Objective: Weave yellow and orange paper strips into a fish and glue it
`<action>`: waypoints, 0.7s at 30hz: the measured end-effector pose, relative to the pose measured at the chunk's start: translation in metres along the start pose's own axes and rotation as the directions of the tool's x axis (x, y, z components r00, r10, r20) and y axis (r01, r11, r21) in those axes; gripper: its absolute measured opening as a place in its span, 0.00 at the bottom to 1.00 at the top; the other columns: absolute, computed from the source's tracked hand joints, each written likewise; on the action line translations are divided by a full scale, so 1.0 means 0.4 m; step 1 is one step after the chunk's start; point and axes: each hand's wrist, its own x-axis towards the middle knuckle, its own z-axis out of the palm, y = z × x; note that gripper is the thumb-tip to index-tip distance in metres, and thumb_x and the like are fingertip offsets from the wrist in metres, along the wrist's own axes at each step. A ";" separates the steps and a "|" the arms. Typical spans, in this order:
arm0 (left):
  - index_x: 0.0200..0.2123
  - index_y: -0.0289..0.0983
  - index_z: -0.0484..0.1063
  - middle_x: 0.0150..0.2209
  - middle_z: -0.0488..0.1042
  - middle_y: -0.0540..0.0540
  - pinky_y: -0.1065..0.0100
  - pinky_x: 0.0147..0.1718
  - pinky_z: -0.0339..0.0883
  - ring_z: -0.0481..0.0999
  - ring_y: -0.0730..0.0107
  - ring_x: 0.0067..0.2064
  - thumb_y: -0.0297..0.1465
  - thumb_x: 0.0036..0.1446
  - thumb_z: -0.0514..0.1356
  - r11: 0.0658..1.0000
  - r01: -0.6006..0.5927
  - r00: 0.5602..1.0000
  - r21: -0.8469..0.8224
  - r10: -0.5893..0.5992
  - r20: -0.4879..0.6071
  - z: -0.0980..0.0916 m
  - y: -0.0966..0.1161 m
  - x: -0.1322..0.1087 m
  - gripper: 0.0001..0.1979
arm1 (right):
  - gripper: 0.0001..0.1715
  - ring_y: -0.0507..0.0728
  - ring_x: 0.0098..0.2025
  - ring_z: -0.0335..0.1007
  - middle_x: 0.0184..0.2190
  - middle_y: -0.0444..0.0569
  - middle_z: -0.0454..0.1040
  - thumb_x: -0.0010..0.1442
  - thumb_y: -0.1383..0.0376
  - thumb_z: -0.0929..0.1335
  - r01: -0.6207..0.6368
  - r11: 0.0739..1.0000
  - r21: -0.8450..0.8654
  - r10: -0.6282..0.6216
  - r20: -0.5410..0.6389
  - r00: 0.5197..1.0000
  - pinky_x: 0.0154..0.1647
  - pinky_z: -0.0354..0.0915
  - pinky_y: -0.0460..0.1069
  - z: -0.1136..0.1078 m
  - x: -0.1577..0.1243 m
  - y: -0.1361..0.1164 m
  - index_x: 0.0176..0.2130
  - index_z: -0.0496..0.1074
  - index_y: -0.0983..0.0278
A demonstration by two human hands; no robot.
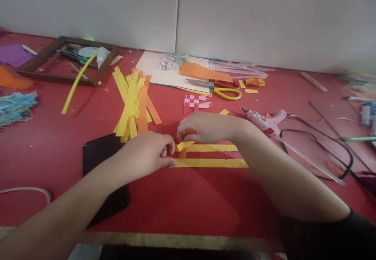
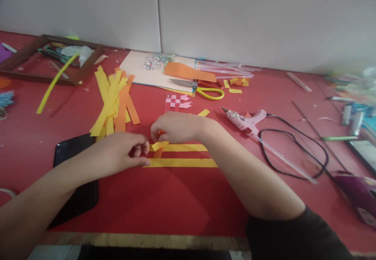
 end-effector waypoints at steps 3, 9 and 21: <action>0.34 0.42 0.72 0.27 0.75 0.51 0.67 0.25 0.54 0.73 0.66 0.29 0.41 0.53 0.63 1.000 -0.016 1.000 0.005 0.016 -0.009 0.001 -0.004 -0.001 0.10 | 0.13 0.54 0.37 0.70 0.37 0.46 0.79 0.60 0.71 0.64 0.039 0.999 0.012 -0.039 0.004 0.999 0.36 0.61 0.48 0.004 0.002 0.003 0.38 0.78 0.61; 0.34 0.42 0.72 0.28 0.74 0.51 0.67 0.24 0.55 0.73 0.65 0.28 0.41 0.54 0.61 0.999 -0.049 0.998 0.000 0.049 -0.048 0.004 -0.011 0.002 0.10 | 0.12 0.54 0.37 0.71 0.37 0.47 0.79 0.60 0.73 0.65 0.088 0.995 0.045 -0.088 -0.014 0.996 0.37 0.61 0.48 0.013 0.007 -0.002 0.36 0.78 0.63; 0.32 0.40 0.71 0.27 0.75 0.50 0.65 0.24 0.55 0.72 0.65 0.27 0.45 0.59 0.56 0.999 0.026 0.996 0.020 -0.024 -0.084 -0.009 0.006 0.001 0.14 | 0.12 0.56 0.44 0.74 0.43 0.48 0.79 0.56 0.72 0.67 0.001 0.988 0.153 0.012 -0.080 0.997 0.41 0.64 0.48 0.012 0.006 -0.014 0.41 0.76 0.64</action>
